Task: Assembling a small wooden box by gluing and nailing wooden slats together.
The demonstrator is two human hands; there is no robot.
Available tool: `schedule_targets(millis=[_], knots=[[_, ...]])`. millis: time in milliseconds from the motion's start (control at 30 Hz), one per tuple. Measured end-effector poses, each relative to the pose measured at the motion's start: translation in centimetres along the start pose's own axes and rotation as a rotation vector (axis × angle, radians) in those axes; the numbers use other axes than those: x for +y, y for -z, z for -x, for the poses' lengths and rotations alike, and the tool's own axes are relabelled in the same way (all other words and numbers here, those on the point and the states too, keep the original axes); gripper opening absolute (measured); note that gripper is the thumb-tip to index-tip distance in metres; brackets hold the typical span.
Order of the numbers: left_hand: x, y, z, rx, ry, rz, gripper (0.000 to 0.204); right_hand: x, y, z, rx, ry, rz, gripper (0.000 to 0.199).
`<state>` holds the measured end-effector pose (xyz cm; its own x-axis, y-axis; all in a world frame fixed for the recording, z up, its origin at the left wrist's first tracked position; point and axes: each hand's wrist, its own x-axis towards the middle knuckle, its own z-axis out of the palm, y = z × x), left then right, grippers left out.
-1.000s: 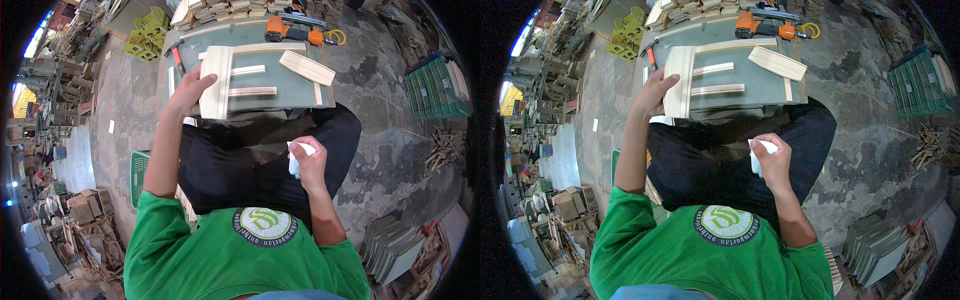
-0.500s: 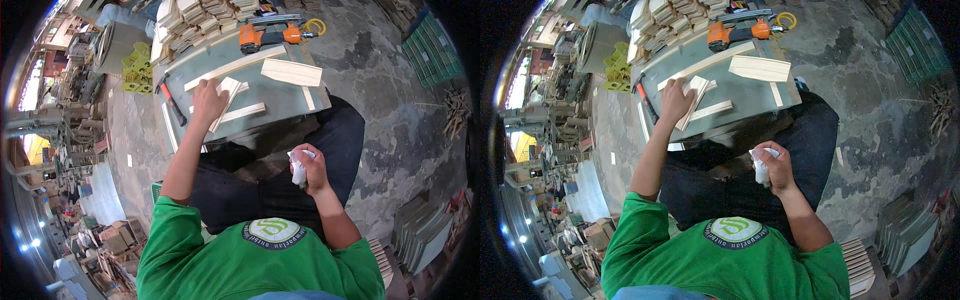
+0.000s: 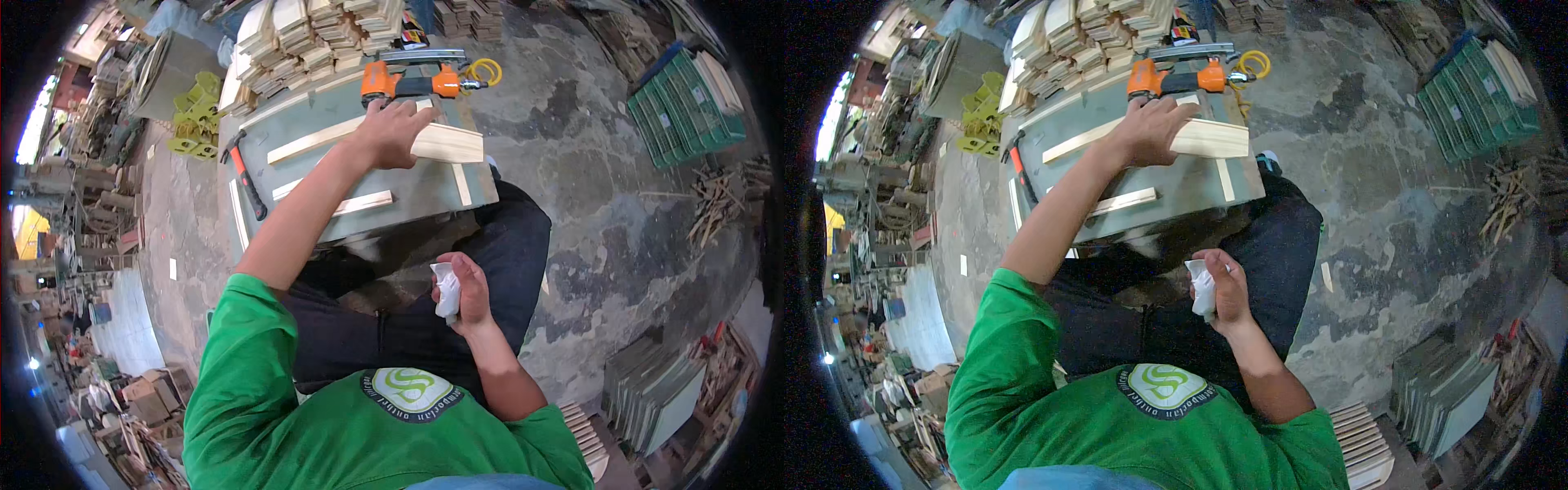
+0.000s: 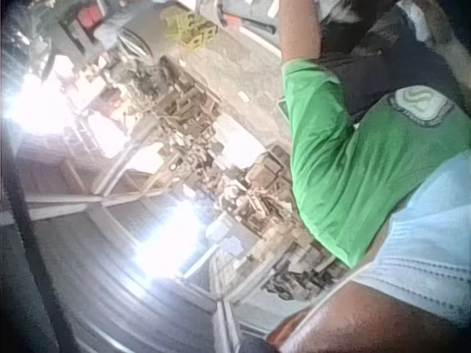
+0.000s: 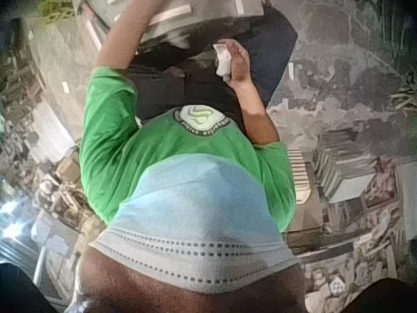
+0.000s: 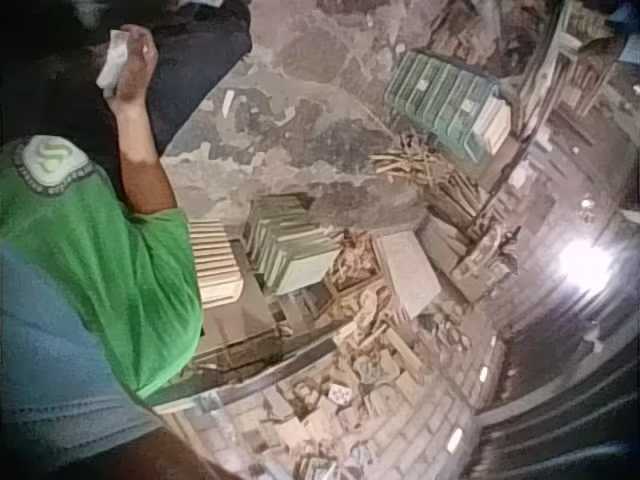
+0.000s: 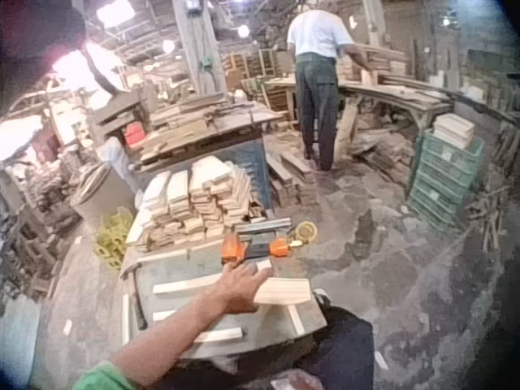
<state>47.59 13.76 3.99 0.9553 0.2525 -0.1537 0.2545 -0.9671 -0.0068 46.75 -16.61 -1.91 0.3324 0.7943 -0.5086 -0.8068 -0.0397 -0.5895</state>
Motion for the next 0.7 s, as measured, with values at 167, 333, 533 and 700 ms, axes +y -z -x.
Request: schedule_targets(millis=[167, 333, 533, 700], knots=[[-0.3, 6.3, 5.5, 0.155, 0.089, 0.425, 0.095, -0.3, 0.2, 0.0, -0.032, 0.001, -0.065, 0.045], [-0.6, 9.4, 13.0, 0.388, 0.156, 0.941, 0.104, -1.1, -0.5, 1.4, -0.097, 0.07, -0.156, 0.038], [1.0, 4.4, 18.3, 0.712, -0.002, 1.828, 0.104, -4.1, -4.7, 3.9, -0.194, 0.372, 0.0, 0.063], [7.2, 1.6, 23.1, 0.559, 0.09, 1.881, 0.098, -5.3, -10.3, 5.0, -0.119, 0.553, 0.406, 0.061]])
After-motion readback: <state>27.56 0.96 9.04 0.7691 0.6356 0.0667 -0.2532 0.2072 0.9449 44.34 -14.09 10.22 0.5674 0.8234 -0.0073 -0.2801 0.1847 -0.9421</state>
